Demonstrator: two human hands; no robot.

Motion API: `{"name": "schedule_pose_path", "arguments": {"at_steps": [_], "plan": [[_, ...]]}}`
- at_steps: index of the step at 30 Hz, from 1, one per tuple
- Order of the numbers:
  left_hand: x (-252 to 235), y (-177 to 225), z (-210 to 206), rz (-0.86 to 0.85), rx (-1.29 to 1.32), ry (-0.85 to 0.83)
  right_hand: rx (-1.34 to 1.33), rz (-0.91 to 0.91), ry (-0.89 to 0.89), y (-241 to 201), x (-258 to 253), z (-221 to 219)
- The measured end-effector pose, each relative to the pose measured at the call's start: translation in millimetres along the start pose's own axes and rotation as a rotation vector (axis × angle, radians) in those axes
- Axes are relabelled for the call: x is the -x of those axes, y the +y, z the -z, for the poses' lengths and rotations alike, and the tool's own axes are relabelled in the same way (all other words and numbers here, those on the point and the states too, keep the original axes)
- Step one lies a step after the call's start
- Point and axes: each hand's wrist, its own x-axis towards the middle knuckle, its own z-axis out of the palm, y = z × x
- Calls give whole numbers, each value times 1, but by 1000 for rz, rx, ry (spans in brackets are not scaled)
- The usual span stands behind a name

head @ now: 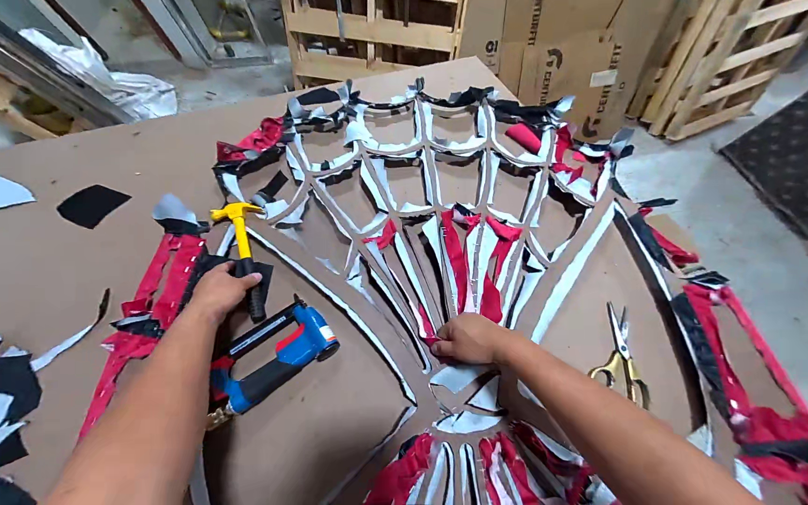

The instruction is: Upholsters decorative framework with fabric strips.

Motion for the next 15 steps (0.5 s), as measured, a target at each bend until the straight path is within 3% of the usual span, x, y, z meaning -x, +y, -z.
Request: {"name": "schedule_pose_path", "arguments": {"at_steps": [5,7,10,13,15], "plan": [[14,26,24,171,-152,178,-364,55,-108,20,-14,5],[46,30,41,123,-112,256,-367,77,-113,22,-17,5],[159,17,41,-104,-26,267,-341,132,-86,25,-18,3],[295,2,5,-263,-26,33,-336,159,-59,27,-18,2],[356,1,-41,-280,-32,-82,-321,155,-59,27,-18,3]]}}
